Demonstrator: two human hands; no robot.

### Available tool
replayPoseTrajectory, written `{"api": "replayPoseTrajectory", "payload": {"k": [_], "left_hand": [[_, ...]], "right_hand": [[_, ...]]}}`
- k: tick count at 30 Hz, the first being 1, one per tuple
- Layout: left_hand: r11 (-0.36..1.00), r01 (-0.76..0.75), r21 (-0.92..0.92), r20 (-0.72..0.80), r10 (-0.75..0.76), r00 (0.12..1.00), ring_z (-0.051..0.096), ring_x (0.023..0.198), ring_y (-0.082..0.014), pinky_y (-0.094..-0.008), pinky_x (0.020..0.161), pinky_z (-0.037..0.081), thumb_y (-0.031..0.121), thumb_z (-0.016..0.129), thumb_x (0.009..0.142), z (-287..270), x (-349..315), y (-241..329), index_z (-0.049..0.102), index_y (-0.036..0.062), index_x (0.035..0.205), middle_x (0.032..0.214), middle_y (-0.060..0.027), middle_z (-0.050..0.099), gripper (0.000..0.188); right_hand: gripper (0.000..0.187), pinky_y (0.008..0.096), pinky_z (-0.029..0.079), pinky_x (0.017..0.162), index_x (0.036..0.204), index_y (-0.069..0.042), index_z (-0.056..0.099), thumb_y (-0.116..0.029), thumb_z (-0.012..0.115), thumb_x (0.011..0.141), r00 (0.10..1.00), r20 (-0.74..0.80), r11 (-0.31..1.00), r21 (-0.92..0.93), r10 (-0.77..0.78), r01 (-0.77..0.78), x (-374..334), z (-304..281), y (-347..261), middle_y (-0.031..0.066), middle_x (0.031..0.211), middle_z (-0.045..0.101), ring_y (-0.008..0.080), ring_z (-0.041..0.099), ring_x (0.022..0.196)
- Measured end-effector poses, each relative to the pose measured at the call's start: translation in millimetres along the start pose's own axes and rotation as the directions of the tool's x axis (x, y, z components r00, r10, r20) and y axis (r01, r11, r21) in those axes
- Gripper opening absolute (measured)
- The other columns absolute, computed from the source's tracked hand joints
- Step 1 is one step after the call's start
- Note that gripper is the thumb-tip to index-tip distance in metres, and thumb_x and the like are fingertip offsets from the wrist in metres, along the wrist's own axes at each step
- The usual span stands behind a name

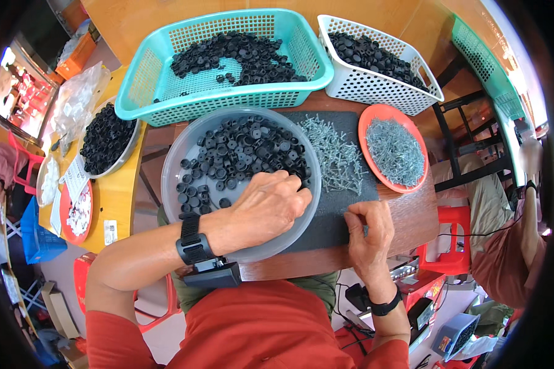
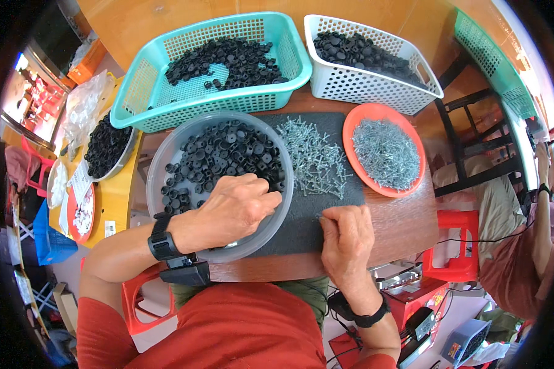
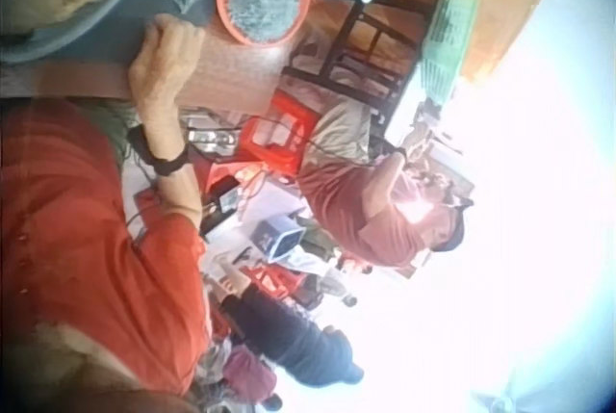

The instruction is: Manually assembling small grey needle-like components into black plastic base parts on a workbench.

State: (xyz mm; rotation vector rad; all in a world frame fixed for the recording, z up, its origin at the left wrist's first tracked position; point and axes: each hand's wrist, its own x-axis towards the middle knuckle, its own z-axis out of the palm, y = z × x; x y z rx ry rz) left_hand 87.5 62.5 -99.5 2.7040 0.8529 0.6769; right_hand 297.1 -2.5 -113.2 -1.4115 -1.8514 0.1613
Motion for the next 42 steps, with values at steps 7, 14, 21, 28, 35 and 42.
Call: {"api": "replayPoseTrajectory", "payload": {"k": [7,14,21,28,35,42], "left_hand": [[0.984,-0.091,0.156,0.12,0.072,0.99,0.057,0.065,-0.0253,-0.0335,0.053,0.048,0.006,0.057,0.065,2,8,8,0.058,-0.0015,0.068,0.067,-0.0138,0.057,0.008],[0.997,0.0,0.082,0.054,-0.004,0.999,0.055,0.066,-0.0261,-0.0363,0.054,0.045,0.003,0.064,0.064,-5,-2,7,0.054,0.0006,0.069,0.068,-0.0108,0.054,0.012],[0.602,0.477,-0.641,0.196,-0.473,0.859,0.059,0.076,-0.0089,-0.0221,0.069,0.047,0.0,0.065,0.076,-47,-26,13,0.062,-0.0001,0.094,0.08,-0.0049,0.061,0.017],[0.294,0.261,-0.92,0.086,-0.497,0.863,0.056,0.08,-0.0092,-0.0227,0.073,0.046,0.005,0.072,0.076,-39,-59,24,0.063,-0.0008,0.096,0.09,-0.0042,0.061,0.023],[0.089,0.127,-0.988,0.061,-0.528,0.847,0.054,0.086,-0.0104,-0.0241,0.077,0.045,0.007,0.068,0.081,-34,-71,28,0.062,-0.0021,0.102,0.094,-0.004,0.056,0.024],[0.033,0.129,-0.991,0.087,-0.572,0.815,0.055,0.083,-0.0095,-0.0224,0.073,0.047,0.004,0.065,0.083,-33,-76,33,0.06,-0.0025,0.105,0.095,-0.0049,0.058,0.024]], "right_hand": [[0.018,0.0362,0.042,0.06,0.078,-0.002,0.057,0.007,0.066,0.065,0.998,-0.058,0.996,0.089,-0.002,0.007,-3,12,-6,0.0111,0.073,0.057,0.0285,0.053,0.067],[0.02,0.0355,0.042,0.06,0.082,-0.003,0.058,0.007,0.066,0.066,0.998,-0.049,0.989,0.145,-0.028,0.035,-4,14,-18,0.0097,0.075,0.057,0.0279,0.051,0.066],[0.019,0.0317,0.042,0.06,0.082,-0.003,0.059,0.008,0.066,0.068,0.995,0.023,0.933,0.346,0.097,-0.099,-2,16,-36,0.0078,0.075,0.058,0.0227,0.052,0.067],[0.02,0.0268,0.043,0.056,0.084,0.0,0.06,0.01,0.067,0.068,0.998,0.008,0.826,0.561,0.058,-0.053,15,16,-76,0.0085,0.079,0.06,0.0184,0.053,0.068],[0.022,0.0268,0.041,0.055,0.084,0.0,0.06,0.01,0.068,0.066,0.999,-0.012,0.825,0.564,-0.035,0.035,17,29,-91,0.0091,0.078,0.06,0.0189,0.052,0.065],[0.024,0.0261,0.04,0.061,0.086,-0.001,0.056,0.013,0.064,0.069,0.995,0.001,0.866,0.492,-0.103,0.089,15,30,-94,0.008,0.081,0.06,0.0171,0.05,0.07]]}}
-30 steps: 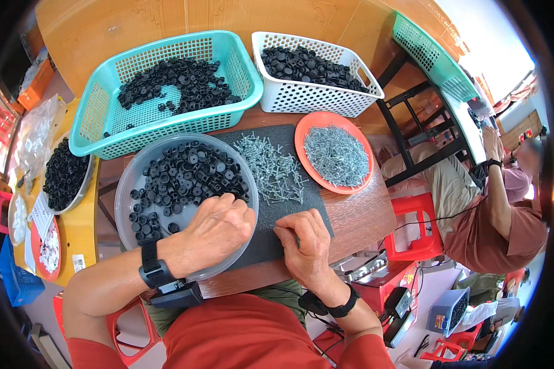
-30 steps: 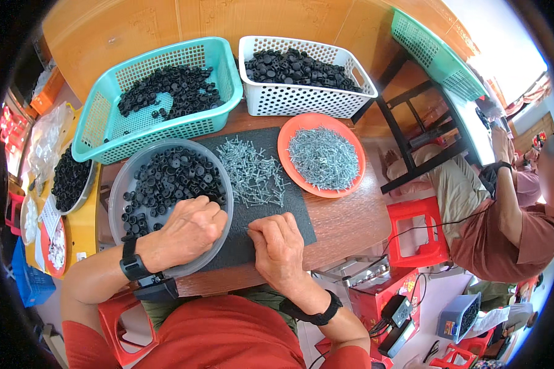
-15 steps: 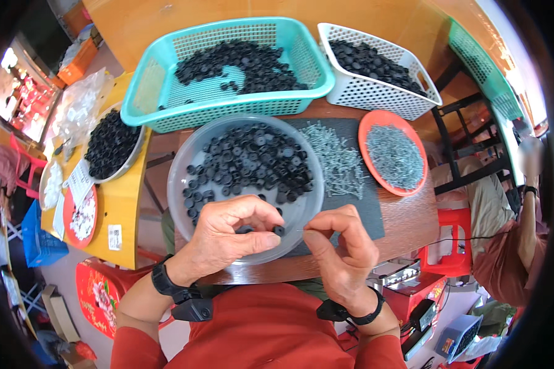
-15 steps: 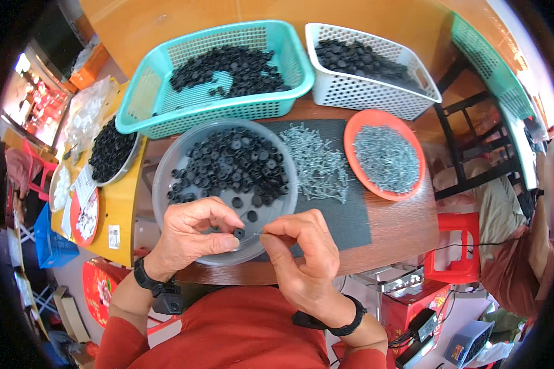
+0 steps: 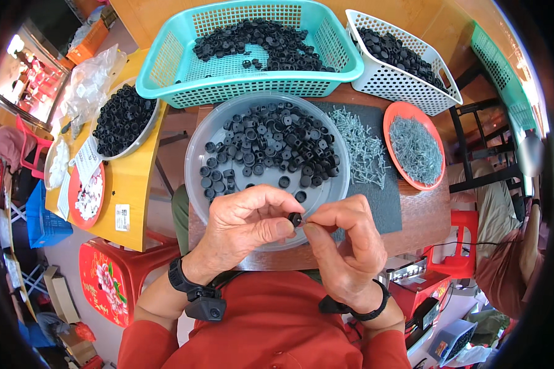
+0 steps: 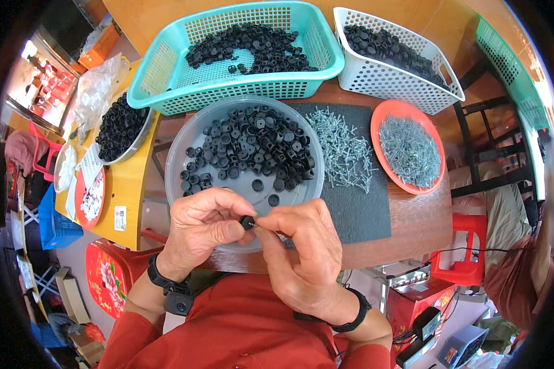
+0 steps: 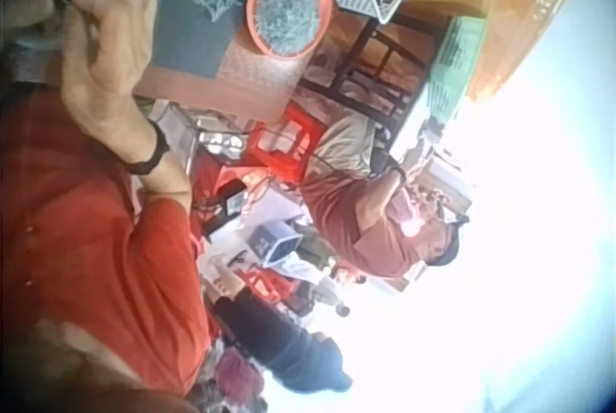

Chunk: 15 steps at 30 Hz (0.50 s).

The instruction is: Manually assembling small grey needle-like components into black plastic base parts on a workbench.

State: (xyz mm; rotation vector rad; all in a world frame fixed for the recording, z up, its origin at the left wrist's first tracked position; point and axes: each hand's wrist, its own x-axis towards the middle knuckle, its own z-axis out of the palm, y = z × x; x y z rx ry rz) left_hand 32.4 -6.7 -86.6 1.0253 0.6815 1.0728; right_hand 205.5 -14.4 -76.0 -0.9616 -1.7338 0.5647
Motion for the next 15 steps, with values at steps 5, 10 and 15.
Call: {"api": "replayPoseTrajectory", "payload": {"k": [5,10,15], "left_hand": [[0.997,-0.013,0.074,-0.081,0.019,0.997,0.06,0.069,-0.0141,-0.0243,0.061,0.051,0.014,0.069,0.081,1.5,-0.4,-1.5,0.061,-0.0052,0.099,0.087,-0.0088,0.059,0.028],[0.998,-0.017,0.055,-0.103,0.022,0.994,0.06,0.069,-0.0137,-0.0235,0.061,0.051,0.013,0.068,0.081,3.5,-2.2,-4.2,0.06,-0.0057,0.098,0.088,-0.0088,0.059,0.027],[0.999,-0.038,-0.022,-0.151,0.034,0.988,0.06,0.068,-0.0131,-0.0228,0.06,0.05,0.011,0.069,0.081,4.8,-3.5,-8.4,0.059,-0.0055,0.099,0.085,-0.0081,0.06,0.026]], "right_hand": [[0.024,0.0276,0.041,0.06,0.084,-0.001,0.057,0.013,0.065,0.067,0.999,-0.004,0.998,-0.055,-0.04,0.04,3.0,1.8,-2.1,0.0085,0.079,0.06,0.0191,0.051,0.068],[0.03,0.0303,0.042,0.059,0.087,-0.001,0.059,0.014,0.065,0.062,0.994,-0.002,0.987,-0.12,-0.112,0.111,4.1,1.2,-1.9,0.0087,0.078,0.059,0.0236,0.053,0.066],[0.031,0.0305,0.042,0.058,0.086,0.0,0.058,0.014,0.064,0.059,0.983,0.014,0.966,-0.181,-0.184,0.183,5.4,5.3,-1.6,0.0087,0.077,0.058,0.024,0.053,0.066]]}}
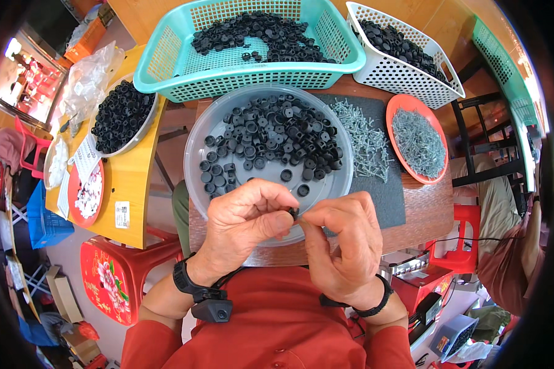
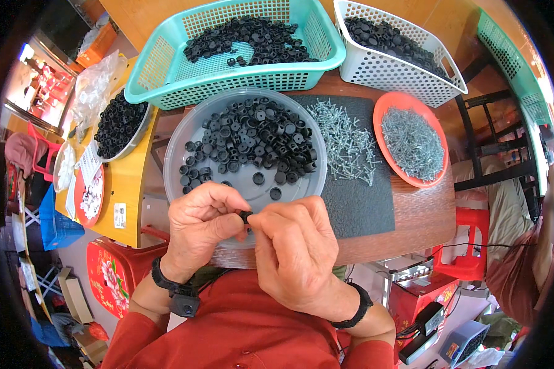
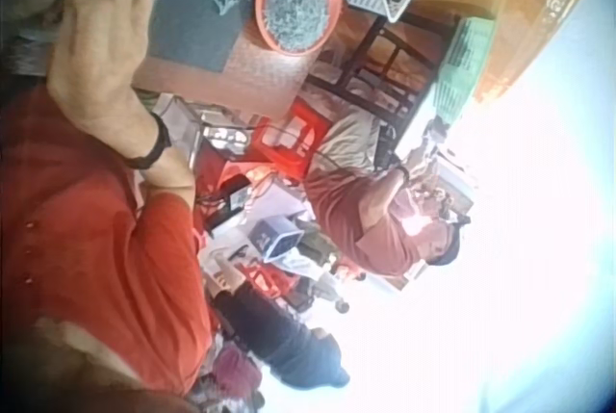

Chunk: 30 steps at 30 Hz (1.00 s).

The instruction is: Manually assembling small grey needle-like components into black plastic base parts on a workbench.

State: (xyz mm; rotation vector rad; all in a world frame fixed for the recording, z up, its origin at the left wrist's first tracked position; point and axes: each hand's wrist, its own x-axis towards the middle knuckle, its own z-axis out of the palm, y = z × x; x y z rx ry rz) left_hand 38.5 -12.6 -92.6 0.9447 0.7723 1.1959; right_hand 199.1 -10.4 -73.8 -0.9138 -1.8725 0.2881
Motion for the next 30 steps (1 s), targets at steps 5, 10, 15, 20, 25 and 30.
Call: {"api": "replayPoseTrajectory", "payload": {"k": [5,10,15,20,25,30], "left_hand": [[0.993,0.053,0.107,0.044,-0.058,0.997,0.057,0.077,-0.0088,-0.022,0.069,0.049,0.006,0.063,0.085,0,-5,6,0.058,-0.0034,0.106,0.09,-0.0046,0.061,0.023],[0.972,-0.013,0.236,0.019,0.009,1.0,0.059,0.078,-0.0107,-0.0228,0.069,0.048,0.001,0.066,0.08,-2,-11,4,0.062,-0.0024,0.099,0.087,-0.0057,0.062,0.019],[0.867,-0.171,0.468,0.073,0.155,0.985,0.06,0.074,-0.0109,-0.0228,0.068,0.048,0.0,0.067,0.078,-3,-12,6,0.064,-0.0016,0.095,0.085,-0.0057,0.063,0.018],[0.984,0.064,0.167,-0.116,-0.045,0.992,0.06,0.073,-0.0098,-0.0221,0.066,0.049,0.003,0.065,0.082,-7,-14,11,0.061,-0.0035,0.099,0.086,-0.0066,0.064,0.018],[0.994,-0.043,0.096,-0.169,0.058,0.984,0.062,0.07,-0.0111,-0.022,0.061,0.05,0.005,0.065,0.083,-18,-8,12,0.059,-0.0048,0.1,0.083,-0.0106,0.064,0.02],[0.993,-0.061,0.104,-0.186,0.08,0.979,0.062,0.071,-0.0112,-0.0216,0.061,0.05,0.005,0.065,0.083,-18,-6,14,0.059,-0.0045,0.1,0.082,-0.0095,0.064,0.02]], "right_hand": [[0.028,0.0304,0.042,0.057,0.084,-0.001,0.058,0.013,0.064,0.061,1.0,0.003,1.0,0.002,0.014,-0.014,-1,-1,-1,0.0078,0.075,0.058,0.0233,0.052,0.063],[0.024,0.0299,0.041,0.055,0.081,-0.003,0.059,0.012,0.066,0.063,0.993,0.062,0.988,0.109,0.106,-0.112,-4,-3,-3,0.0051,0.071,0.058,0.0208,0.051,0.059],[0.023,0.0295,0.041,0.053,0.081,-0.004,0.06,0.007,0.07,0.063,0.981,0.066,0.971,0.143,0.182,-0.19,-7,0,-2,0.005,0.072,0.059,0.0205,0.051,0.059],[0.023,0.0323,0.042,0.058,0.083,-0.002,0.061,0.004,0.071,0.063,0.975,0.12,0.977,0.08,0.187,-0.198,2,-4,11,0.0088,0.078,0.061,0.0242,0.053,0.065],[0.026,0.0365,0.043,0.062,0.085,-0.002,0.062,0.003,0.07,0.061,0.978,0.185,0.989,-0.128,0.092,-0.069,14,5,41,0.0106,0.079,0.059,0.0275,0.052,0.071],[0.016,0.037,0.037,0.066,0.068,-0.004,0.054,-0.005,0.068,0.059,0.915,0.403,0.936,-0.326,0.012,0.132,19,32,50,0.0096,0.073,0.048,0.0265,0.046,0.073]]}}
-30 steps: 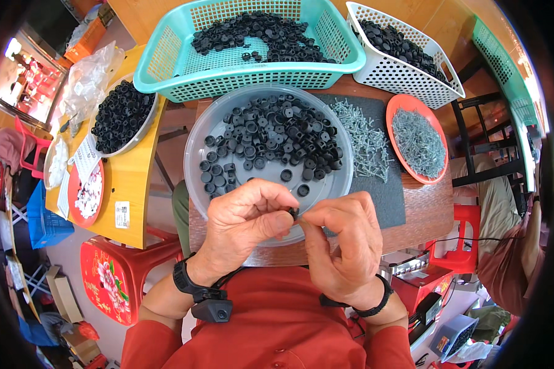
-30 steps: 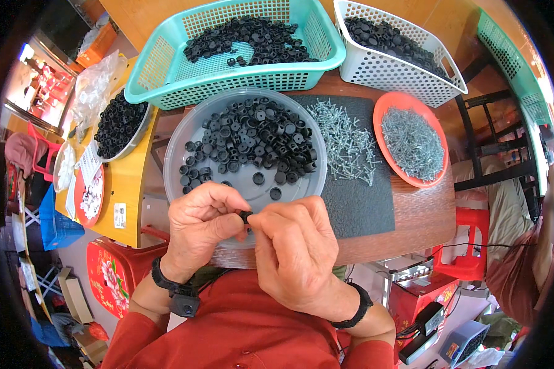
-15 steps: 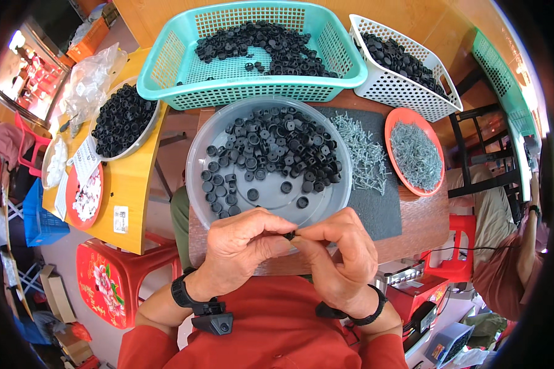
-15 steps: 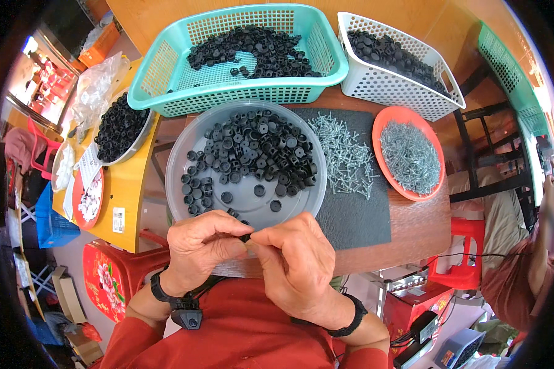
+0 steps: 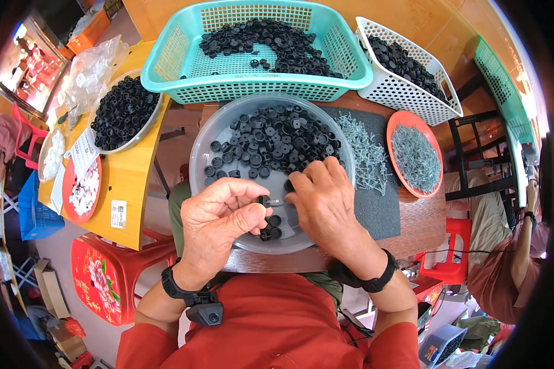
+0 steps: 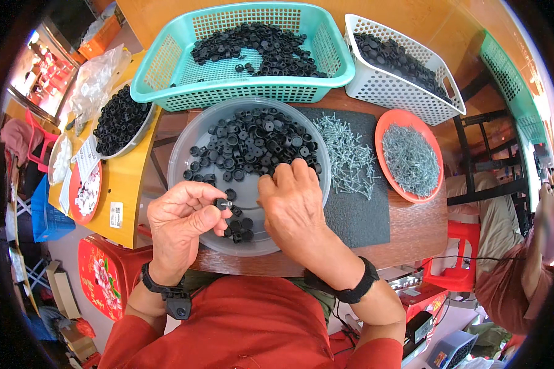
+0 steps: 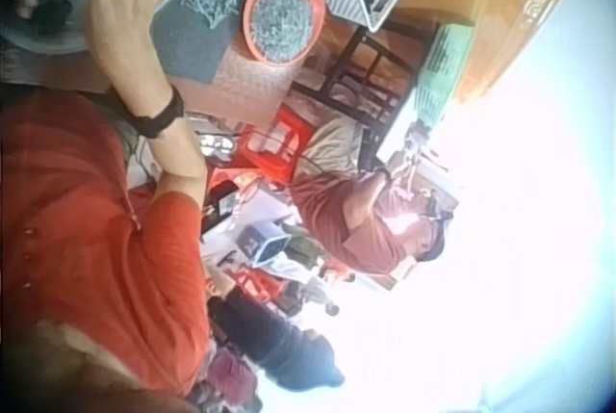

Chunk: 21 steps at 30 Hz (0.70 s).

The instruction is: Manually assembling small grey needle-like components into black plastic base parts on a workbench.

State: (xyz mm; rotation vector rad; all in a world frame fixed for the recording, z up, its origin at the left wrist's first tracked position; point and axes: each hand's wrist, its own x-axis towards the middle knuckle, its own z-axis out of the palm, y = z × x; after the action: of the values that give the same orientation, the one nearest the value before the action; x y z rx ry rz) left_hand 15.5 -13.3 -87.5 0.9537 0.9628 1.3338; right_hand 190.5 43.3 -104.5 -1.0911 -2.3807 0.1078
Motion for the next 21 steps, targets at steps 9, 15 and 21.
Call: {"api": "replayPoseTrajectory", "payload": {"k": [9,15,21], "left_hand": [[1.0,0.004,-0.005,-0.049,-0.004,0.999,0.061,0.068,-0.0119,-0.0224,0.061,0.051,0.006,0.069,0.079,1,4,-1,0.059,-0.0043,0.096,0.085,-0.0103,0.064,0.022],[0.999,-0.035,0.011,0.087,0.034,0.996,0.058,0.093,-0.0124,-0.0259,0.083,0.047,0.001,0.064,0.083,2,4,-3,0.058,-0.003,0.103,0.099,-0.0075,0.061,0.022],[0.995,-0.027,-0.095,0.079,0.035,0.996,0.059,0.089,-0.0124,-0.0262,0.08,0.049,0.002,0.064,0.083,2,3,-8,0.058,-0.003,0.103,0.097,-0.0078,0.062,0.021]], "right_hand": [[0.021,0.0375,0.038,0.064,0.077,-0.002,0.053,-0.002,0.067,0.061,1.0,-0.001,0.986,0.164,-0.014,0.014,2,-7,-7,0.0111,0.072,0.049,0.0283,0.047,0.07],[0.023,0.0401,0.042,0.059,0.088,0.0,0.055,0.005,0.063,0.068,0.992,0.056,0.892,0.435,0.114,-0.126,-1,-26,-26,0.0141,0.078,0.056,0.0312,0.053,0.068],[0.026,0.031,0.045,0.055,0.093,-0.001,0.057,0.006,0.066,0.07,0.956,0.013,0.74,0.63,0.292,-0.235,-8,-27,-31,0.011,0.08,0.057,0.0225,0.056,0.068]]}}
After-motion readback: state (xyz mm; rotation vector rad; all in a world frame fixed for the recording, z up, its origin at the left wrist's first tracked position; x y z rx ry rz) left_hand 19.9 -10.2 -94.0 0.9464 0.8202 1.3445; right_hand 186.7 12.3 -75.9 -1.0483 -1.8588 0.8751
